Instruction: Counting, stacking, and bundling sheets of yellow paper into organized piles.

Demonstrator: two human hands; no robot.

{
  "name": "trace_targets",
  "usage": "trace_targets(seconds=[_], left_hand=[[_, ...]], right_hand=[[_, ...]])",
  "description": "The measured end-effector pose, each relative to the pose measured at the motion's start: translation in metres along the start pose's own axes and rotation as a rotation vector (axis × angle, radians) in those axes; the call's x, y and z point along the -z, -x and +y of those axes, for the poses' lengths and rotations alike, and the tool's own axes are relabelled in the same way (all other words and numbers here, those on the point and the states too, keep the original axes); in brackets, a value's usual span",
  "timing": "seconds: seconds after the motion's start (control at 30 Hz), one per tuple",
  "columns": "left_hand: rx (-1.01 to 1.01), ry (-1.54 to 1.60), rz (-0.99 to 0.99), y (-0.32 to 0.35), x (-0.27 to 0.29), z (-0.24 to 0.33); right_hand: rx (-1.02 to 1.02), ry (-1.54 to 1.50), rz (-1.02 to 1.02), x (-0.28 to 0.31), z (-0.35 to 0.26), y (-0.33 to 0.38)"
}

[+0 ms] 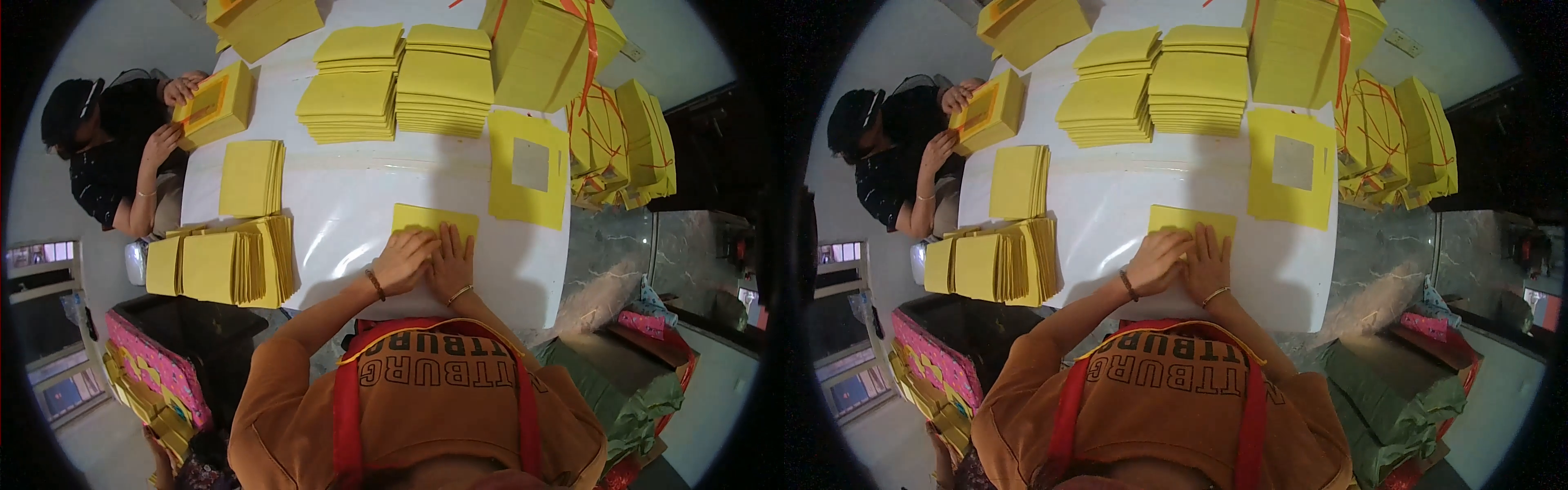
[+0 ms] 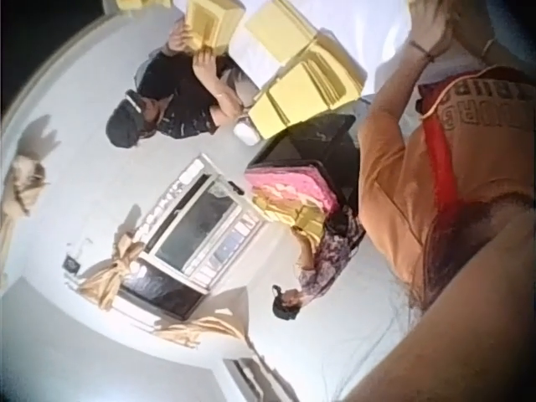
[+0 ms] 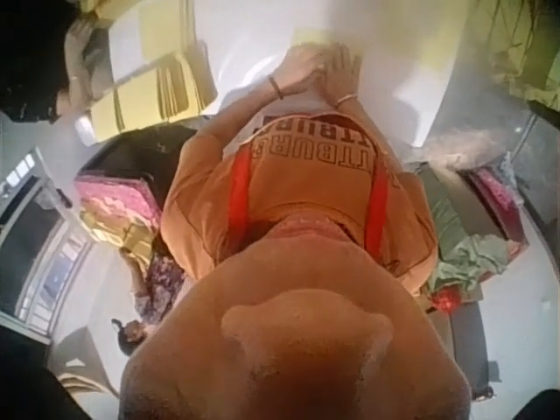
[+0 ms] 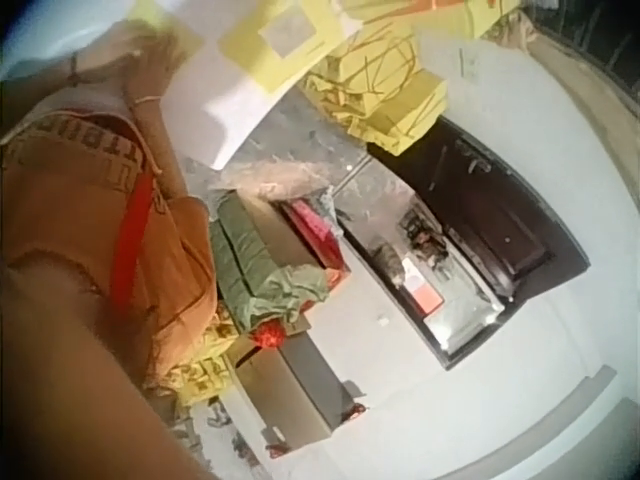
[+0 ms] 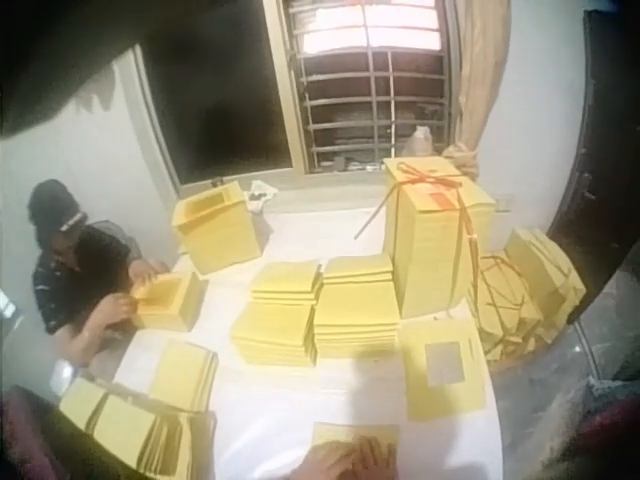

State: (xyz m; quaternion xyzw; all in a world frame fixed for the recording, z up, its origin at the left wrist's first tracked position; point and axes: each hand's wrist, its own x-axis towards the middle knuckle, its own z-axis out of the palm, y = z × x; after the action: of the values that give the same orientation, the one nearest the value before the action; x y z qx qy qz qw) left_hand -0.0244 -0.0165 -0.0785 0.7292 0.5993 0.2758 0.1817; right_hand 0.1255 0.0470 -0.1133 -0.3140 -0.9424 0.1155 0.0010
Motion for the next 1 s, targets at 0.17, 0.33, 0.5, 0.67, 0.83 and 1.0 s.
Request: trace_targets(seconds=[0.17, 0.33, 0.5, 0.67, 0.83, 1.0], left_hand=[[0.005, -0.263, -0.093, 0.004, -0.008, 0.011], [-0.034, -0.465, -0.113, 0.003, -0.016, 0.010], [-0.096, -0.486, -0.087, 0.002, -0.023, -0.009], [-0.060, -0.199, -0.009, -0.022, 0.025, -0.031], [-0.116, -0.153, 0.419, -0.059, 0.162, -0.043], [0.008, -0.607, 0.630, -0.079, 0.197, -0.121]], right_hand=[[0.013, 0.000, 0.055, 0.001, 0.005, -0.003], [-0.026, -0.748, 0.152, -0.010, 0.038, -0.005], [-0.231, -1.785, 0.286, 0.009, 0.048, -0.013], [-0.410, -2.043, 0.370, 0.048, 0.058, -0.028], [-0.399, -2.041, 0.427, 0.067, 0.051, -0.047], [-0.401, -1.937, 0.213, 0.056, 0.026, -0.082]])
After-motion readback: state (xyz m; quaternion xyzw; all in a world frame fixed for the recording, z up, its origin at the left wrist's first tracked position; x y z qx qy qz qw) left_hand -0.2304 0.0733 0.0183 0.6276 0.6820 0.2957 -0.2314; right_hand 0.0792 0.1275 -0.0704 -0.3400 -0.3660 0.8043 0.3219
